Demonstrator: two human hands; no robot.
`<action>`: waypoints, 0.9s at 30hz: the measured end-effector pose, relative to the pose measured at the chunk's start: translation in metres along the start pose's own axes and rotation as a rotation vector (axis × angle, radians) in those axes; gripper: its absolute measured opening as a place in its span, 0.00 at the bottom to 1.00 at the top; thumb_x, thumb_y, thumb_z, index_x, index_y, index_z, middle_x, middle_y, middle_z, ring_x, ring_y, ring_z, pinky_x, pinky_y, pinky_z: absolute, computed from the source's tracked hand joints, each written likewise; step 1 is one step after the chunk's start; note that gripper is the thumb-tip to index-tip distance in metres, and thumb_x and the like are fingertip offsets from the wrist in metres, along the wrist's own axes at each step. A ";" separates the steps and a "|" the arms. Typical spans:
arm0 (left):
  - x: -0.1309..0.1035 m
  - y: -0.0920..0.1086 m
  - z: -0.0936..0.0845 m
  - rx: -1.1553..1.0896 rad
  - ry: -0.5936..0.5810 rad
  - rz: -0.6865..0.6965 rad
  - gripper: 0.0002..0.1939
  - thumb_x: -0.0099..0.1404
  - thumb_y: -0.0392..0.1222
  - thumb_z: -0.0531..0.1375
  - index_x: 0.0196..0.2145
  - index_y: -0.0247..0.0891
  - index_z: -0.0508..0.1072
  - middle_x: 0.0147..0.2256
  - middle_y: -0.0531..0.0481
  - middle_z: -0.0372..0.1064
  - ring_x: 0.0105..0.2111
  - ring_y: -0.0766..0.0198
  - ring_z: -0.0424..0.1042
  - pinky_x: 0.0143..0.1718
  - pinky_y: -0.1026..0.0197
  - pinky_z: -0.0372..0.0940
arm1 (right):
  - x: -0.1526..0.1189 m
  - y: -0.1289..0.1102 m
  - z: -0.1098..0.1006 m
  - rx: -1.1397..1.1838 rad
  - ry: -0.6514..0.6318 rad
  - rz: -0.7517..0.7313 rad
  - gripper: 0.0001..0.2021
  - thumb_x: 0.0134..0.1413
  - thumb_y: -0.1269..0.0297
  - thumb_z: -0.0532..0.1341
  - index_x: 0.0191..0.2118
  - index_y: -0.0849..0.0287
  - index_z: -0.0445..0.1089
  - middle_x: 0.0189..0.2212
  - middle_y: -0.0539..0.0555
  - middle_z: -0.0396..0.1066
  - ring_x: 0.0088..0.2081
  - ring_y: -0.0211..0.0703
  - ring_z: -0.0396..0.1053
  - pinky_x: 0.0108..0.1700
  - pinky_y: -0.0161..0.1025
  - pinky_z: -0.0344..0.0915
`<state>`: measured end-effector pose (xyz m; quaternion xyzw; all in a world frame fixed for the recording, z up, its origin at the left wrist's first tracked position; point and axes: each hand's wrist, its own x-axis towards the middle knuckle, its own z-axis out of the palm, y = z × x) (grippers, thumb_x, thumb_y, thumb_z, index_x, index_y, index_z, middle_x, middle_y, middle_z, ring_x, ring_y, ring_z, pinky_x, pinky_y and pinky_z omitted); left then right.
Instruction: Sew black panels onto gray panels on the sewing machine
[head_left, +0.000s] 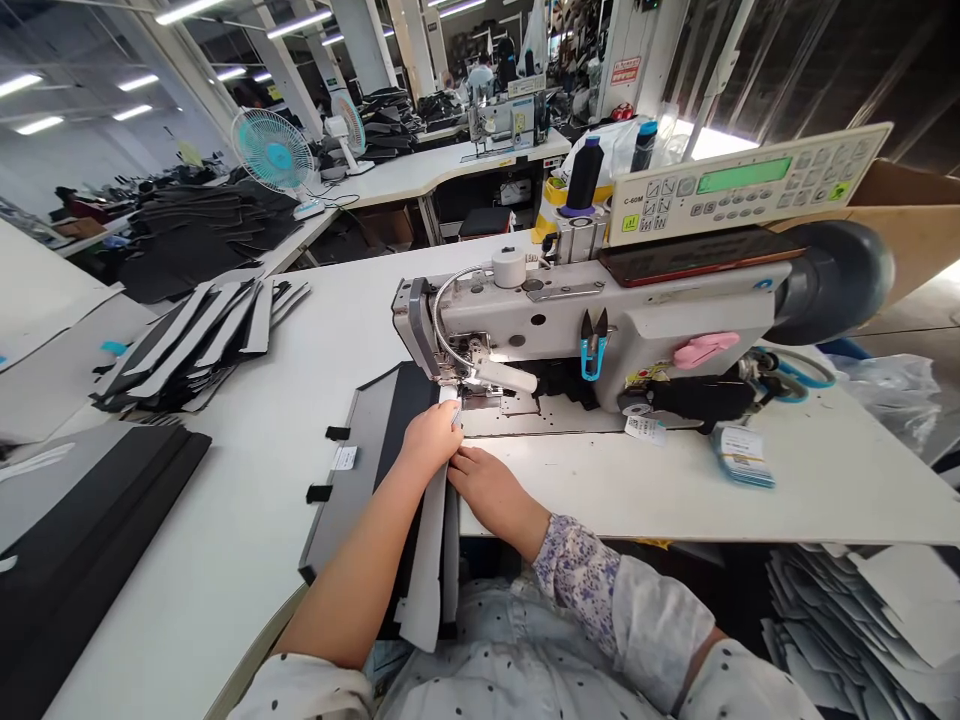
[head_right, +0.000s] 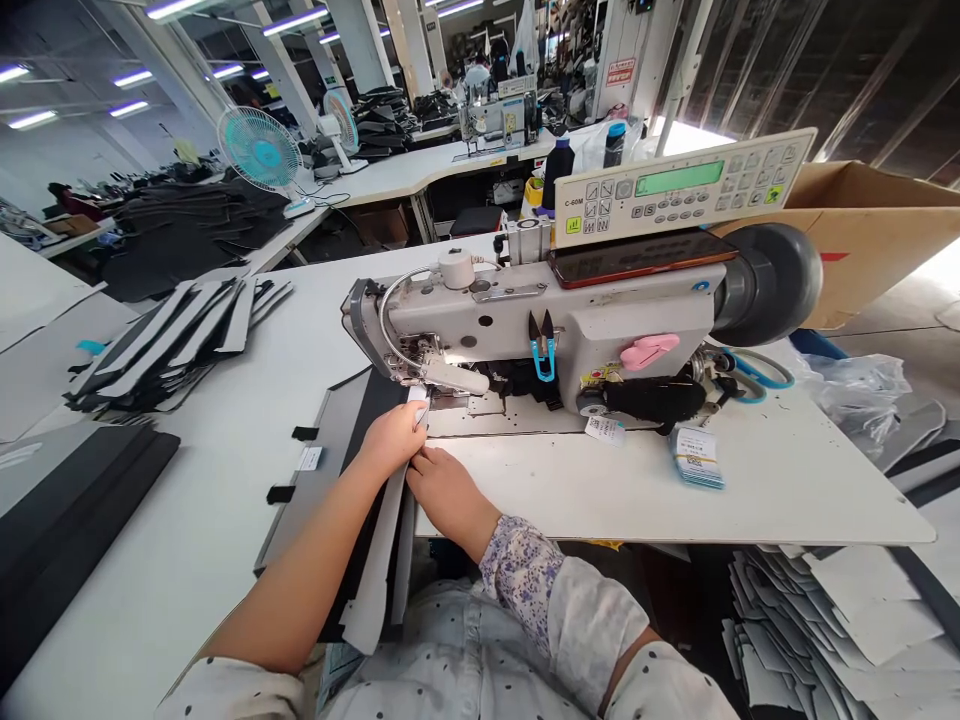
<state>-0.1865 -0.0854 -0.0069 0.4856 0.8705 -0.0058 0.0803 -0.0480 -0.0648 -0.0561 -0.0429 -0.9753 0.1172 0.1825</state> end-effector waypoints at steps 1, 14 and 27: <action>0.000 0.000 0.000 0.001 -0.002 -0.001 0.25 0.59 0.34 0.53 0.55 0.44 0.65 0.45 0.46 0.72 0.43 0.58 0.71 0.40 0.61 0.62 | 0.000 0.000 0.001 -0.006 0.003 0.012 0.05 0.57 0.77 0.59 0.37 0.63 0.69 0.40 0.57 0.71 0.47 0.46 0.65 0.53 0.42 0.63; -0.005 -0.002 -0.002 -0.003 -0.013 0.000 0.23 0.60 0.34 0.52 0.53 0.44 0.66 0.43 0.47 0.72 0.42 0.58 0.71 0.38 0.61 0.61 | 0.001 0.000 0.005 -0.019 0.024 0.030 0.09 0.56 0.80 0.57 0.39 0.63 0.69 0.41 0.57 0.71 0.48 0.46 0.65 0.54 0.43 0.62; 0.008 -0.004 -0.001 0.008 0.020 0.038 0.22 0.60 0.33 0.52 0.52 0.43 0.67 0.43 0.47 0.72 0.43 0.58 0.71 0.40 0.61 0.62 | -0.013 -0.019 -0.014 0.106 -0.089 -0.032 0.04 0.56 0.76 0.59 0.37 0.63 0.68 0.38 0.58 0.69 0.43 0.46 0.63 0.47 0.41 0.63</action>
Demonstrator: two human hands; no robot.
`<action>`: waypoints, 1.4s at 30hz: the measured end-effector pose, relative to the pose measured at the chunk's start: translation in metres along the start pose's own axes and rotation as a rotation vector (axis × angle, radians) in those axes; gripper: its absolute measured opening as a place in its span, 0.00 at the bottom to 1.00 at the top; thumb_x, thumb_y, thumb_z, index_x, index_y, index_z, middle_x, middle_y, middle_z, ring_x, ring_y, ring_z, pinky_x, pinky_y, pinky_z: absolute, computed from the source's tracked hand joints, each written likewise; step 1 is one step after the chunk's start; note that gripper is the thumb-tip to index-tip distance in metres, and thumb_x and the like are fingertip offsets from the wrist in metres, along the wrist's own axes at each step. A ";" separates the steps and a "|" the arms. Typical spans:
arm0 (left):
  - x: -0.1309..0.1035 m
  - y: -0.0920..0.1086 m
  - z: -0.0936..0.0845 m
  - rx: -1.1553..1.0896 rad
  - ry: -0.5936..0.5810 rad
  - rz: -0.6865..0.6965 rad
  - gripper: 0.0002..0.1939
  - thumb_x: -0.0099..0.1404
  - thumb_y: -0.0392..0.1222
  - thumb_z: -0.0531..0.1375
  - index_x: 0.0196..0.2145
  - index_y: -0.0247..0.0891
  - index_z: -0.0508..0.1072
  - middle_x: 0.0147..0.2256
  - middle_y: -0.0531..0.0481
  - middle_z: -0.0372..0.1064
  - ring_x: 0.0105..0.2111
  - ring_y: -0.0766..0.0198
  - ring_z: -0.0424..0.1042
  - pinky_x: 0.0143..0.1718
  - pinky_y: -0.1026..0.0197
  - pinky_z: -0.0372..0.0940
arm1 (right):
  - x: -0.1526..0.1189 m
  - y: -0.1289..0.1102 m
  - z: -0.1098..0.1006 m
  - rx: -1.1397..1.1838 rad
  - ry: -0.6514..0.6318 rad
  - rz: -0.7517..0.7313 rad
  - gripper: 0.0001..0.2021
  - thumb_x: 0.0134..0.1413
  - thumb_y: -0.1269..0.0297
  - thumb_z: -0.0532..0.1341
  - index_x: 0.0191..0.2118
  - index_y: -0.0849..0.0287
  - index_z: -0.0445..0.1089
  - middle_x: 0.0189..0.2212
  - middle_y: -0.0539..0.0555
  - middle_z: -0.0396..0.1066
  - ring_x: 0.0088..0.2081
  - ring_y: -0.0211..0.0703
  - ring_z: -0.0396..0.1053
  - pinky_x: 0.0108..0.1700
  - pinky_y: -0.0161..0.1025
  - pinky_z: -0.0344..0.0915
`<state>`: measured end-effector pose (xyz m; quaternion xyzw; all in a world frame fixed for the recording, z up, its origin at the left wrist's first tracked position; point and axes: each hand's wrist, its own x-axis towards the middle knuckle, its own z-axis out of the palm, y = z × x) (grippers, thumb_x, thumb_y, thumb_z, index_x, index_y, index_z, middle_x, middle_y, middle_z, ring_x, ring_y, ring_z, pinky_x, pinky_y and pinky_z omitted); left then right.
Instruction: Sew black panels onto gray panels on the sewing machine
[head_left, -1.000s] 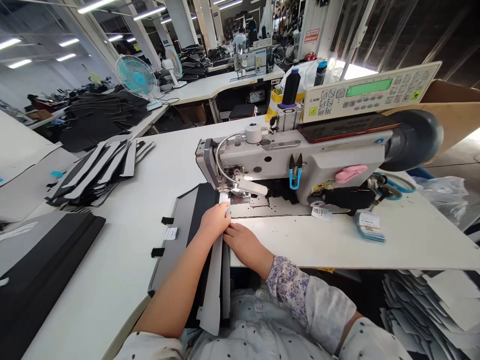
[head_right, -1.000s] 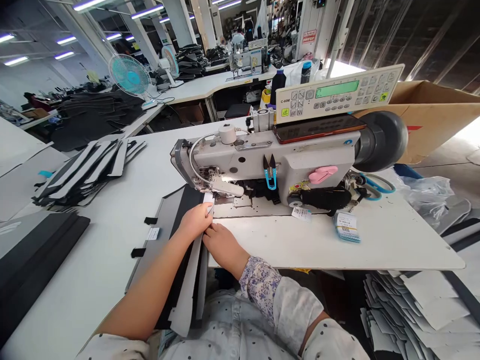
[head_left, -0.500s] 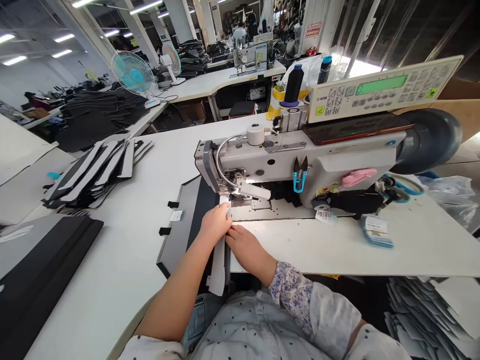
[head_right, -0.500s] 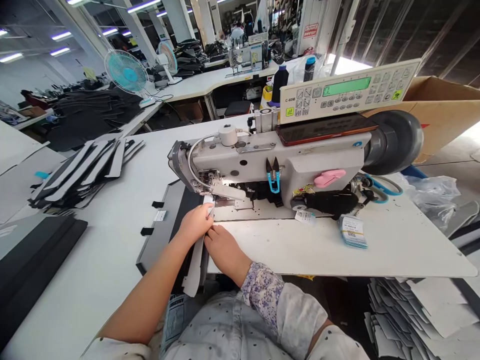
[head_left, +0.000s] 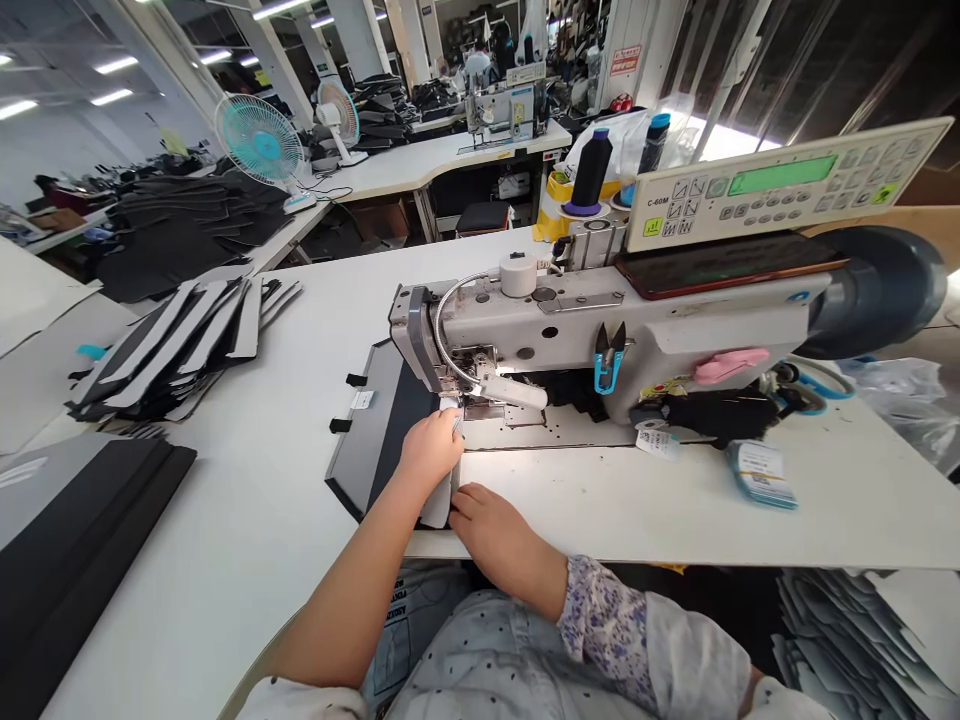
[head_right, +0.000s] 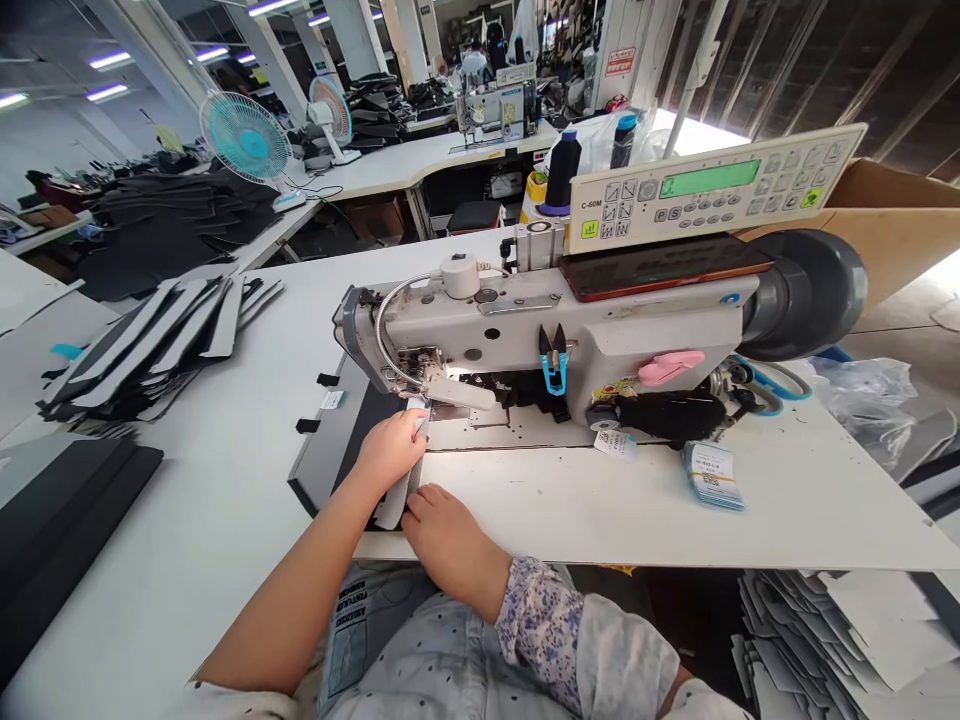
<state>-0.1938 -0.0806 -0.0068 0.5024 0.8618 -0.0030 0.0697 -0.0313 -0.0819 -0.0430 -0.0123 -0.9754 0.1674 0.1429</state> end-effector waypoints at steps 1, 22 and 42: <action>0.001 0.000 -0.001 0.004 -0.001 0.006 0.22 0.60 0.33 0.52 0.52 0.43 0.67 0.43 0.47 0.72 0.43 0.58 0.71 0.39 0.60 0.62 | -0.001 -0.001 0.000 0.007 -0.006 -0.006 0.04 0.56 0.76 0.59 0.38 0.63 0.68 0.38 0.57 0.69 0.42 0.46 0.63 0.47 0.41 0.63; -0.041 -0.014 0.016 -0.191 0.003 -0.030 0.18 0.65 0.35 0.50 0.50 0.47 0.69 0.46 0.50 0.69 0.38 0.62 0.71 0.33 0.63 0.61 | 0.041 0.050 0.006 -0.075 0.044 0.157 0.10 0.55 0.79 0.58 0.43 0.66 0.70 0.40 0.59 0.68 0.41 0.47 0.62 0.46 0.42 0.64; 0.011 -0.042 0.032 0.021 0.355 0.236 0.19 0.65 0.31 0.52 0.48 0.46 0.74 0.40 0.47 0.72 0.38 0.58 0.69 0.40 0.57 0.65 | 0.052 0.074 0.022 -0.011 0.269 0.269 0.16 0.60 0.77 0.52 0.51 0.64 0.69 0.51 0.61 0.69 0.48 0.48 0.65 0.53 0.47 0.63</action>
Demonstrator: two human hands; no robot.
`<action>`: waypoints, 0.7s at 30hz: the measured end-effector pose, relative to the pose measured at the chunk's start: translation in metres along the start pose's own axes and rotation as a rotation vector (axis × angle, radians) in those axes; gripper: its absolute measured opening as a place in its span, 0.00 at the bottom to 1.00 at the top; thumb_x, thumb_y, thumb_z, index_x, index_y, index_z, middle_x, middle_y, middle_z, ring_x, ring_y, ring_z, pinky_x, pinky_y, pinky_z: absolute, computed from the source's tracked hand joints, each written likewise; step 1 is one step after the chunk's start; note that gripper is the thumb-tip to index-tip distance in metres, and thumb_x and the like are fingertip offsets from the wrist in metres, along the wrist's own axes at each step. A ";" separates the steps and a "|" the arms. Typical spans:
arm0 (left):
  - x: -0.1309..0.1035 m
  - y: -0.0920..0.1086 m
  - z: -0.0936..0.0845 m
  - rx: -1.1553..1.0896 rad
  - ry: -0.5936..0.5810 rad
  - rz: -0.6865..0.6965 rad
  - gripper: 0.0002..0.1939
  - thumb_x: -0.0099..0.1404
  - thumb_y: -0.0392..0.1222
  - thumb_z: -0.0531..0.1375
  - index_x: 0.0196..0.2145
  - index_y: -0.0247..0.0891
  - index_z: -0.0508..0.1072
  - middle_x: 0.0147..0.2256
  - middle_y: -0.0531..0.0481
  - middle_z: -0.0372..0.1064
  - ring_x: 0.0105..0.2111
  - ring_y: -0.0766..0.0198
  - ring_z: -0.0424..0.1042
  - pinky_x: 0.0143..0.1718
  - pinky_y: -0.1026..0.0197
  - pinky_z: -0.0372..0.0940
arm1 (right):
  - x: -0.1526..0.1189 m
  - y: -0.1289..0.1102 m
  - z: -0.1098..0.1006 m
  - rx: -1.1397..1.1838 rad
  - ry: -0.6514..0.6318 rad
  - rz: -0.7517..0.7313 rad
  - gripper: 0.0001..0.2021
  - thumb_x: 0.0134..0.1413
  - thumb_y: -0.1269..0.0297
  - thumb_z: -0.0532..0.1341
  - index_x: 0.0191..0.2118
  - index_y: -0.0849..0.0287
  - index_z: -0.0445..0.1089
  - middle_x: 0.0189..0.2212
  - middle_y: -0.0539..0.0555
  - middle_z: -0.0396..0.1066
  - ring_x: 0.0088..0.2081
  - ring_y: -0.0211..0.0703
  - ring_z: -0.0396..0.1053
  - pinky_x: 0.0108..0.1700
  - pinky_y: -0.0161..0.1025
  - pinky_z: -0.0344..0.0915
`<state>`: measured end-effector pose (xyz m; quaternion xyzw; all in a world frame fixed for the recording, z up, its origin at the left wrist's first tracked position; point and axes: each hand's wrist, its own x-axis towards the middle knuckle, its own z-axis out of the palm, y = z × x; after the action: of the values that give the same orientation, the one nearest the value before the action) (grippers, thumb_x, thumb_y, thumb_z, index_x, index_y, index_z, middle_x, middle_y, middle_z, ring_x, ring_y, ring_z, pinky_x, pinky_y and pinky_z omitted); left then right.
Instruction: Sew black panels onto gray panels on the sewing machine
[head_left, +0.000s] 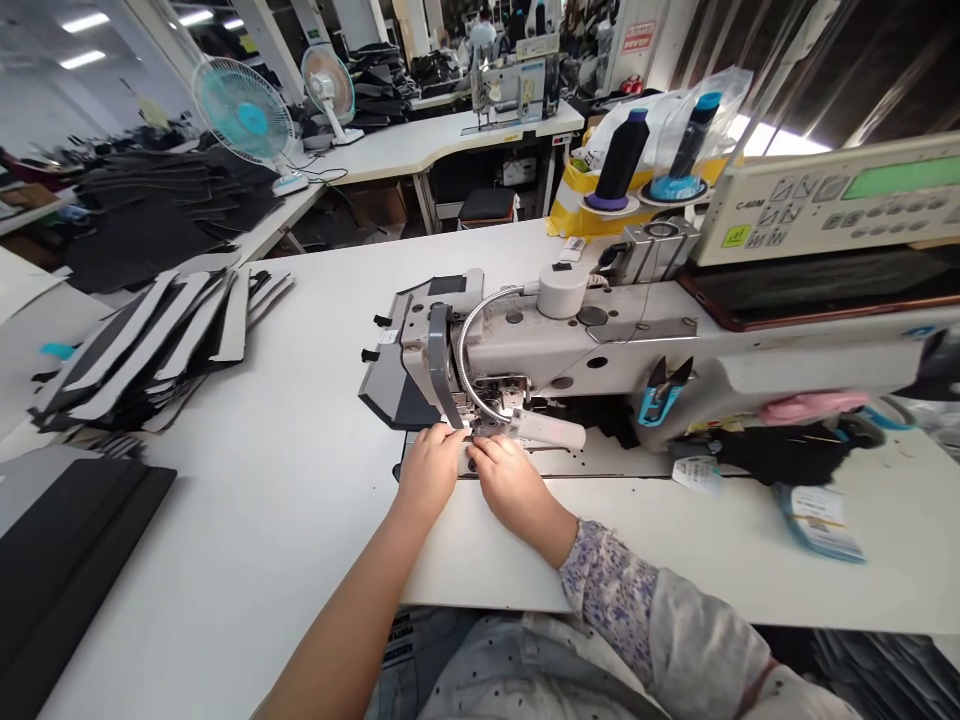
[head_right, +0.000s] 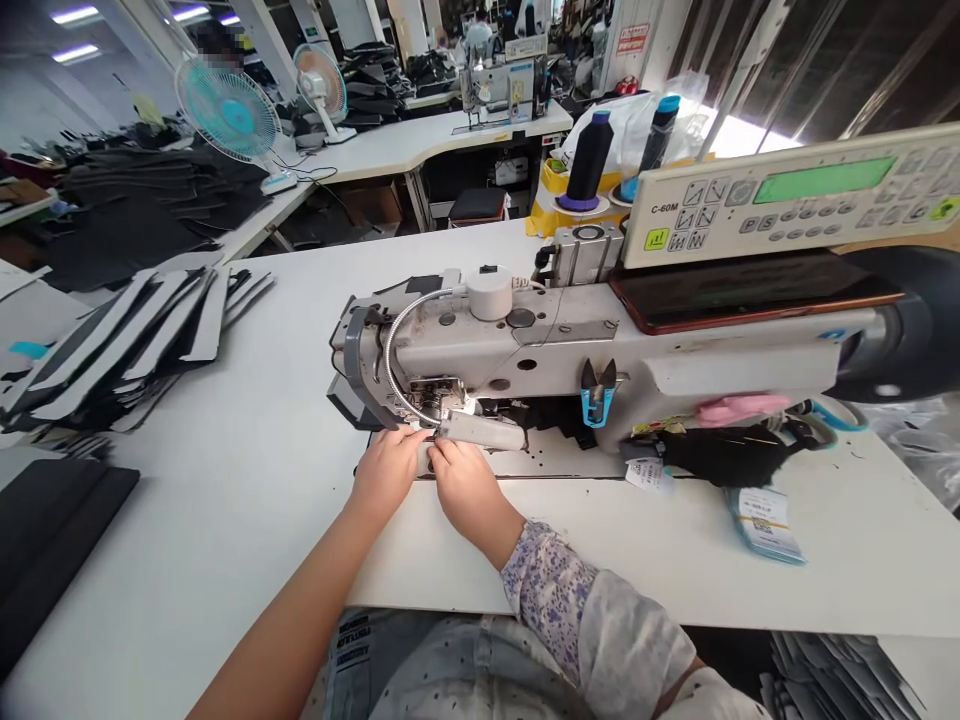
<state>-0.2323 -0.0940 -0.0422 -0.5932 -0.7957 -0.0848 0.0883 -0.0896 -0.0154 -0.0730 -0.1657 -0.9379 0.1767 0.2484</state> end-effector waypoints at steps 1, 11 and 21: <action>0.003 -0.003 0.000 -0.002 0.022 0.017 0.18 0.65 0.31 0.52 0.46 0.44 0.75 0.40 0.47 0.71 0.39 0.58 0.69 0.41 0.57 0.65 | 0.000 -0.001 -0.001 0.000 0.005 -0.003 0.16 0.60 0.77 0.51 0.51 0.63 0.69 0.51 0.61 0.69 0.49 0.48 0.65 0.53 0.47 0.63; 0.020 -0.018 0.007 -0.091 0.062 0.029 0.13 0.62 0.30 0.51 0.34 0.40 0.74 0.36 0.45 0.69 0.42 0.56 0.67 0.46 0.54 0.63 | 0.001 -0.001 -0.001 0.005 -0.007 0.014 0.16 0.58 0.78 0.52 0.48 0.59 0.71 0.49 0.59 0.70 0.47 0.49 0.65 0.51 0.47 0.64; 0.017 -0.011 -0.001 -0.073 0.001 -0.021 0.12 0.63 0.32 0.52 0.40 0.39 0.72 0.38 0.45 0.67 0.40 0.55 0.65 0.44 0.54 0.61 | 0.000 0.001 -0.010 0.106 0.074 -0.022 0.14 0.55 0.79 0.52 0.40 0.60 0.72 0.40 0.57 0.73 0.45 0.48 0.67 0.49 0.46 0.65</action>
<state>-0.2479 -0.0814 -0.0374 -0.5877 -0.7982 -0.1147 0.0661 -0.0843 -0.0119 -0.0655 -0.1485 -0.9190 0.2174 0.2935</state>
